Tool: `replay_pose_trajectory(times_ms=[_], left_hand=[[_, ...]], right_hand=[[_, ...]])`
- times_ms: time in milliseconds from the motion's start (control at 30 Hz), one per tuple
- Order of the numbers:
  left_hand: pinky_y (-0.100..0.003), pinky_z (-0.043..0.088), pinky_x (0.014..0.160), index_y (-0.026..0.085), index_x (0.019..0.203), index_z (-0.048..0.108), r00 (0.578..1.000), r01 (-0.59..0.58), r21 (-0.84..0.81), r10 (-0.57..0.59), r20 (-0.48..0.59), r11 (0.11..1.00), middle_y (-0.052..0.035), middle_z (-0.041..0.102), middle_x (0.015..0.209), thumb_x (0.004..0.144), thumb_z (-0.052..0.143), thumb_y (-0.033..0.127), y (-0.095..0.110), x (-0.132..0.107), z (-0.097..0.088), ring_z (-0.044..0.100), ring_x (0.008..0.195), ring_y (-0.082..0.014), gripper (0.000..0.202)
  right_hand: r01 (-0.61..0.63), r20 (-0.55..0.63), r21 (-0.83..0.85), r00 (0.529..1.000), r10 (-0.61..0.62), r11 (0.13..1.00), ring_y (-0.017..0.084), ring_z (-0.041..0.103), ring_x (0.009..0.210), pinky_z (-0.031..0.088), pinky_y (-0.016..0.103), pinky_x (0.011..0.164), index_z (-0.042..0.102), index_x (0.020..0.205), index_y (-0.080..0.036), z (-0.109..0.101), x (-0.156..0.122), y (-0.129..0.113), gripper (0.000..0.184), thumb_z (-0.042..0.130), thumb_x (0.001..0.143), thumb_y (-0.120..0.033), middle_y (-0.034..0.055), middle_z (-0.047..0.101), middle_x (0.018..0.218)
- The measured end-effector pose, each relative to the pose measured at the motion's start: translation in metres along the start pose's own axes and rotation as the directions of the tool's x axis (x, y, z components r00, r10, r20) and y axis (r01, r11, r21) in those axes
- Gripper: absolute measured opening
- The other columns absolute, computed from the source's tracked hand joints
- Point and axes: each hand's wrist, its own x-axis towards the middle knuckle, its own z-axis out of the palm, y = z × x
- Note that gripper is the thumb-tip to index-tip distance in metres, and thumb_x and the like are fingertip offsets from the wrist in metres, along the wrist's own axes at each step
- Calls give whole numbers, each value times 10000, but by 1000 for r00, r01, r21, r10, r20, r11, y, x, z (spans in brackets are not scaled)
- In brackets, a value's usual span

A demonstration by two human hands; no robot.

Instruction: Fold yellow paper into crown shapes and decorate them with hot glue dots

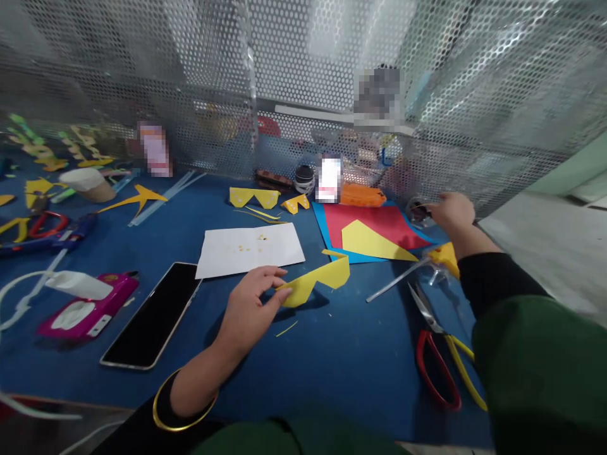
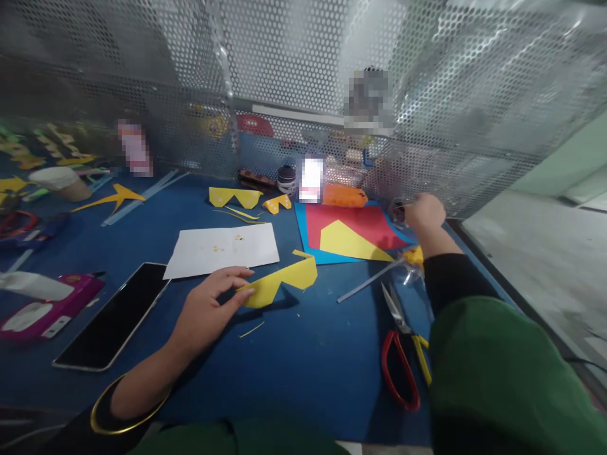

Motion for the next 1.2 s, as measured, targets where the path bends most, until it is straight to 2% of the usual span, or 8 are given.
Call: replay_pose_trajectory(times_ms=[200, 267, 367, 433, 700, 867, 1067, 1200], left_hand=[[-458, 527, 1012, 249, 829, 690, 950, 83, -78, -102, -294, 994, -36, 741, 1105, 895, 688, 290, 4, 2, -4, 683, 1077, -224, 77], [-449, 528, 1016, 238, 849, 699, 932, 119, -144, -161, -325, 982, -48, 733, 1126, 906, 683, 284, 5, 2, -3, 677, 1099, -222, 76], [-425, 544, 993, 234, 864, 711, 932, 144, -197, -199, -304, 970, -50, 728, 1123, 909, 690, 270, 6, 2, -2, 682, 1080, -211, 61], [-412, 547, 987, 237, 865, 710, 936, 135, -200, -191, -297, 970, -45, 727, 1122, 912, 690, 256, 7, 1, -1, 681, 1075, -201, 55], [-404, 540, 996, 225, 846, 691, 949, 96, -156, -137, -283, 983, -46, 736, 1101, 916, 688, 227, 12, 0, -2, 685, 1070, -196, 70], [-412, 536, 999, 234, 839, 690, 952, 96, -134, -130, -277, 986, -38, 737, 1101, 919, 684, 227, 12, 0, -2, 684, 1068, -197, 80], [-425, 541, 988, 240, 842, 702, 949, 123, -180, -169, -267, 976, -40, 731, 1107, 911, 685, 237, 9, 0, -3, 680, 1061, -204, 71], [-427, 539, 985, 246, 841, 705, 948, 143, -174, -185, -258, 974, -43, 730, 1108, 908, 687, 266, 9, 1, -3, 675, 1060, -210, 72]], right_hand=[[59, 303, 16, 951, -61, 998, 186, 549, 570, 481, 408, 608, 635, 623, -294, 37, -50, -60, 213, 761, 783, -357, -23, 477, 513], [90, 490, 111, 862, -134, 990, 175, 584, 566, 459, 366, 563, 707, 704, -291, 48, -98, -104, 103, 768, 780, -326, -6, 636, 628], [101, 721, 335, 612, -324, 937, 164, 667, 725, 510, 334, 666, 736, 834, -308, 59, -167, -167, 80, 794, 784, -285, -22, 714, 819], [114, 758, 357, 545, -359, 927, 178, 670, 818, 484, 346, 736, 735, 930, -289, 67, -198, -193, 147, 782, 799, -242, 4, 708, 909], [68, 718, 329, 630, -297, 942, 166, 613, 819, 359, 333, 751, 684, 822, -233, 95, -233, -194, 115, 648, 927, -263, 16, 675, 883], [88, 733, 301, 616, -289, 950, 169, 570, 796, 336, 341, 758, 638, 806, -208, 97, -236, -200, 138, 579, 931, -204, 32, 641, 872], [-331, 743, 462, 651, -156, 823, 149, 543, 758, 418, 306, 723, 546, 803, -225, 85, -214, -189, 178, 524, 950, -322, -1, 577, 800], [-333, 725, 411, 684, -82, 849, 128, 473, 638, 385, 282, 611, 535, 803, -231, 70, -191, -171, 178, 550, 922, -362, -32, 525, 691]])
